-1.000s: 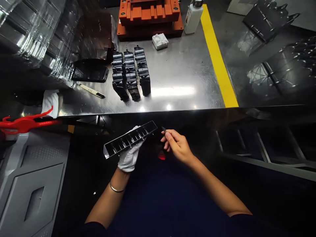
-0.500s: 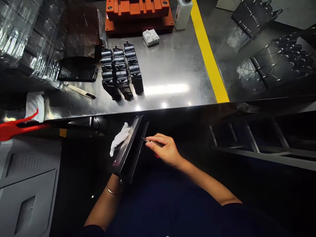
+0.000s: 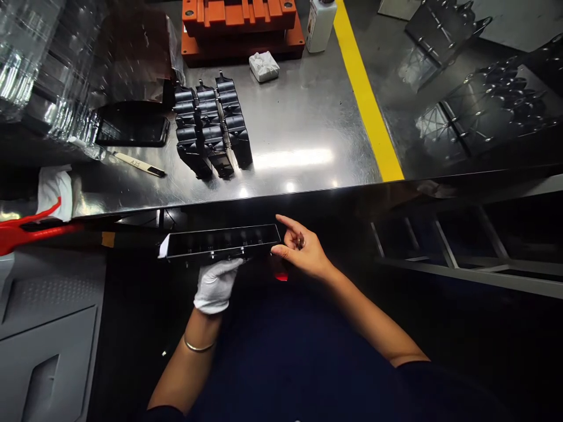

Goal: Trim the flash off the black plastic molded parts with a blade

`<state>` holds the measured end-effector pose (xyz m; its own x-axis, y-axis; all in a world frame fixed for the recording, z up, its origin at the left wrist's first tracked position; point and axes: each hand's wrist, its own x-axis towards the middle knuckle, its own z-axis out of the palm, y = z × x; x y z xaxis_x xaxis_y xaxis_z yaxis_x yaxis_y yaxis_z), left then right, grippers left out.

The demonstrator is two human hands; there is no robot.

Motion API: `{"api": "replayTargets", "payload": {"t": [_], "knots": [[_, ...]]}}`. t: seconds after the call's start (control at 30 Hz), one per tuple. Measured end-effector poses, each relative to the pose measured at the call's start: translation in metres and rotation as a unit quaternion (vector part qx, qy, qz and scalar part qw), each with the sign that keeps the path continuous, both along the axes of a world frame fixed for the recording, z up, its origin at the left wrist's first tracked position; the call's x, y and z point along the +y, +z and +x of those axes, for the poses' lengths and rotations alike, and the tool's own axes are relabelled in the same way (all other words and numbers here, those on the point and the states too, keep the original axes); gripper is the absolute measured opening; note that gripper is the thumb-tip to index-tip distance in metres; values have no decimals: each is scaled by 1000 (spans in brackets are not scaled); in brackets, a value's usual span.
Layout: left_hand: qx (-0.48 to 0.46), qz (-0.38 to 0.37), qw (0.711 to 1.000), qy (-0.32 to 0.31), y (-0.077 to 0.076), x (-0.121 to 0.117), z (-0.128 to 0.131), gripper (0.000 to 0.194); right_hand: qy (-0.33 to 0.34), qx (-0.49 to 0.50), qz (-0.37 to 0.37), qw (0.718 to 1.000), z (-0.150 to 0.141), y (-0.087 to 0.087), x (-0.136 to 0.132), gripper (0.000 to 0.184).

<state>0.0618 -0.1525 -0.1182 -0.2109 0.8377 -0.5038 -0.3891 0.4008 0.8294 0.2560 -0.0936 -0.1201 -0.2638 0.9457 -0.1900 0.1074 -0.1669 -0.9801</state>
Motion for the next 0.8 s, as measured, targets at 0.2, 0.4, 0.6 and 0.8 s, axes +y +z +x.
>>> {"api": "replayTargets", "payload": {"t": [0.2,0.4,0.6,0.8], "knots": [[-163,25,985,59,15,18,8,27,40,-80,113,990,-15,8,-3,48],[-22,88,977,194,18,39,20,29,1,-171,84,982,-32,11,-9,44],[163,197,930,264,20,38,34,63,25,-64,25,997,-36,8,-21,29],[232,202,916,257,23,32,34,68,-39,14,-11,999,-47,-12,-30,31]]}}
